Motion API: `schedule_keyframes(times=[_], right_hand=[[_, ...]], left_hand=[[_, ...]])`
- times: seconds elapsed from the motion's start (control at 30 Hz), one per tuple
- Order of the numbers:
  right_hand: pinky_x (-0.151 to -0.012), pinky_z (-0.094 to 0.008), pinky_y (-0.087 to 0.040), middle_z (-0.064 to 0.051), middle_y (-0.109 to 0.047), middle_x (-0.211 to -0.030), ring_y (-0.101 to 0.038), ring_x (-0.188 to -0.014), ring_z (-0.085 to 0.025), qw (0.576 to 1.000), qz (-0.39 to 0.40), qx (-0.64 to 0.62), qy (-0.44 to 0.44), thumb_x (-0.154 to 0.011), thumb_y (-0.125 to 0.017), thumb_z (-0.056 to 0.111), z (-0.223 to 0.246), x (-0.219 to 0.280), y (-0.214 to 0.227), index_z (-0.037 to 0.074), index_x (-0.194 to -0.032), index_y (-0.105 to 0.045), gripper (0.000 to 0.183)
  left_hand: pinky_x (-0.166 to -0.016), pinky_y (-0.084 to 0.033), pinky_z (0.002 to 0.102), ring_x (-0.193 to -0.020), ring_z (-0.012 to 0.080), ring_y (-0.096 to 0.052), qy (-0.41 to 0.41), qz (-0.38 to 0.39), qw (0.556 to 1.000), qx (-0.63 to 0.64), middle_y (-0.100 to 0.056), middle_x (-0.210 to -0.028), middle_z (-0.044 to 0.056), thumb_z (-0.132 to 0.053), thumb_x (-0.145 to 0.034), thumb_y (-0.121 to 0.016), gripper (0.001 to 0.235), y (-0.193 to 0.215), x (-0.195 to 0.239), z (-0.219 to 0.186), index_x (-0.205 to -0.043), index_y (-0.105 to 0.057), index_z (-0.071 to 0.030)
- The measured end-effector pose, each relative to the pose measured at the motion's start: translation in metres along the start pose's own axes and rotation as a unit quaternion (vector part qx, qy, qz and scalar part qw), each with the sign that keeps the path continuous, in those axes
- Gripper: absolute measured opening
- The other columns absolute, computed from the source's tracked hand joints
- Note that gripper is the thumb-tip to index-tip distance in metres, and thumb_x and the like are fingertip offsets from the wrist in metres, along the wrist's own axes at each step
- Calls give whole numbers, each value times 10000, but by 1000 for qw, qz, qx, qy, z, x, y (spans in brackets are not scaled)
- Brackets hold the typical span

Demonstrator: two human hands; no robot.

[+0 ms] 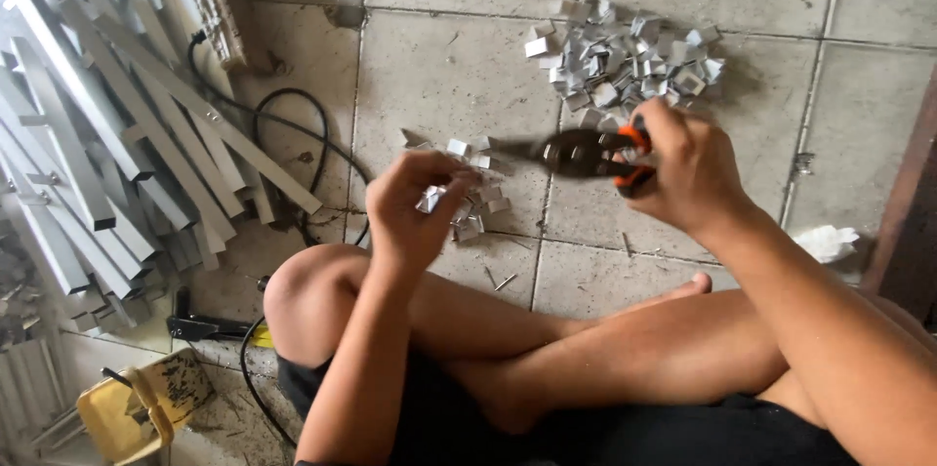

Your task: Cutting small scraps of thin metal into smaller pieces using hand-held tin snips while sitting on the floor.

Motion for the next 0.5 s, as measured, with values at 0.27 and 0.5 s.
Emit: schedule_keyframes(times=[0.27,0.5], right_hand=[[-678,-365,-547,-120,-600,-769,-646,-714,-285,984,-98,-74,-127,-791,-846,34,-56,-16,77,-30,-1055,-583,378],[-582,-380,-541,-151,-604,-753,-651,-697,-288,962,-194,-103,-164,-759,-849,25,-78,-16,102,-41,-1045,-580,397]], left_hand=[[-829,-579,535,-1096,362,-603,273,224,813,-463,-657,-1125,147,-166,-770,-821,457,-24,22,112,-1205,-681,-149],[-839,-546,480,-991,383,-643,53,85,917,-386,-649,-1014,165,-132,-826,-784,361,-101,-88,154,-1139,-624,-52]])
Point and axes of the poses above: each hand's wrist, its own x-axis away from the middle knuckle, its own y-axis out of the back of the hand, z = x × y, the point moved 10 cm from there along -x, towards the middle knuckle
